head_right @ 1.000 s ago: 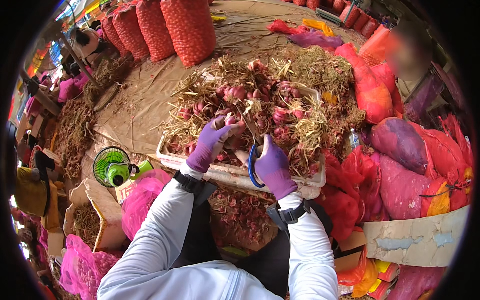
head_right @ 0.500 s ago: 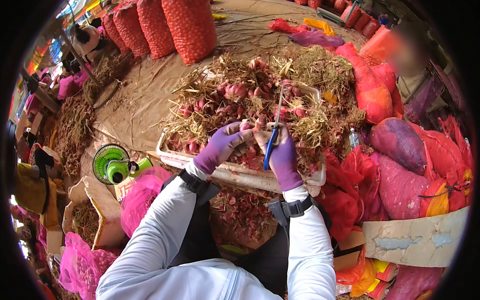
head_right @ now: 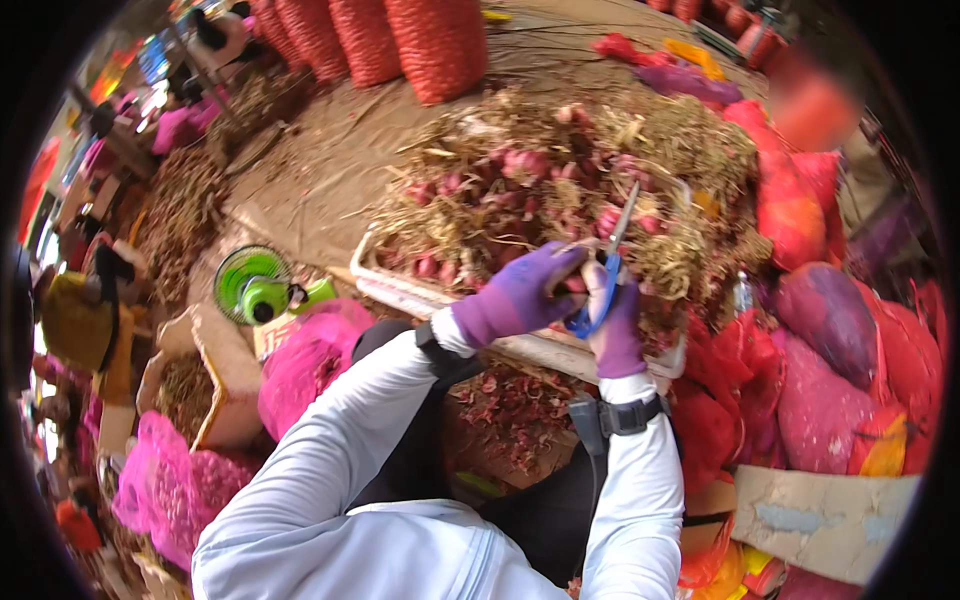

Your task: Trim the roots and dried tops from red onions using scissors.

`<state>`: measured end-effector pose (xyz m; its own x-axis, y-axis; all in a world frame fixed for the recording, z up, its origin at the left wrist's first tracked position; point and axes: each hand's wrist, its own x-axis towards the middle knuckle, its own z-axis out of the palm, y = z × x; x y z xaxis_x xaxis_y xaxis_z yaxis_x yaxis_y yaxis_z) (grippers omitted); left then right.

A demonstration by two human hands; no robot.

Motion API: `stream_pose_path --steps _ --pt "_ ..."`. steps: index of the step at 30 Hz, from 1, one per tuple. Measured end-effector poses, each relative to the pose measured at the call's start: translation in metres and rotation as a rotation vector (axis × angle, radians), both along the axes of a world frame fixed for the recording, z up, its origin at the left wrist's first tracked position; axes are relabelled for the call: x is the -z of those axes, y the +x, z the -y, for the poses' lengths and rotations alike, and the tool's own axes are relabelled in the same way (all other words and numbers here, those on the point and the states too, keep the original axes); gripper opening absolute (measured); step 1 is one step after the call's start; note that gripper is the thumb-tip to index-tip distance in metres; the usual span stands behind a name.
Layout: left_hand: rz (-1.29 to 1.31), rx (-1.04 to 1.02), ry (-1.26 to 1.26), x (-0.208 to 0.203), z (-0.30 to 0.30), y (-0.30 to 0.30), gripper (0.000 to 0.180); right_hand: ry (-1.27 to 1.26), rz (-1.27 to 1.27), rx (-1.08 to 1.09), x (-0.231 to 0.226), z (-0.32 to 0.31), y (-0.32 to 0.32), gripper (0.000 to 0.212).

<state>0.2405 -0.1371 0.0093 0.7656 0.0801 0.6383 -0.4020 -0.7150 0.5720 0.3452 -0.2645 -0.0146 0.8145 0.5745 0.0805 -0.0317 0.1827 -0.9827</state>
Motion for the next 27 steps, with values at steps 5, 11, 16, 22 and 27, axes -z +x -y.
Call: stream_pose_path --steps 5,11,16,22,27 --pt "-0.214 0.023 -0.175 -0.022 -0.011 -0.020 0.056 -0.196 0.262 -0.043 -0.035 -0.002 -0.024 0.024" --pt "-0.248 -0.138 -0.188 -0.020 -0.010 -0.026 0.052 -0.047 0.128 0.056 -0.020 -0.016 -0.026 0.017" --pt "-0.374 -0.169 -0.445 -0.016 -0.027 -0.032 0.040 0.050 0.141 -0.079 -0.036 -0.010 -0.035 0.025" --pt "-0.388 -0.156 0.002 -0.027 -0.027 -0.035 0.037 -0.123 0.306 -0.098 -0.047 -0.008 -0.051 0.036" --pt "-0.260 -0.167 -0.014 -0.021 -0.016 -0.021 0.040 0.072 0.113 -0.030 -0.046 -0.006 -0.040 0.035"
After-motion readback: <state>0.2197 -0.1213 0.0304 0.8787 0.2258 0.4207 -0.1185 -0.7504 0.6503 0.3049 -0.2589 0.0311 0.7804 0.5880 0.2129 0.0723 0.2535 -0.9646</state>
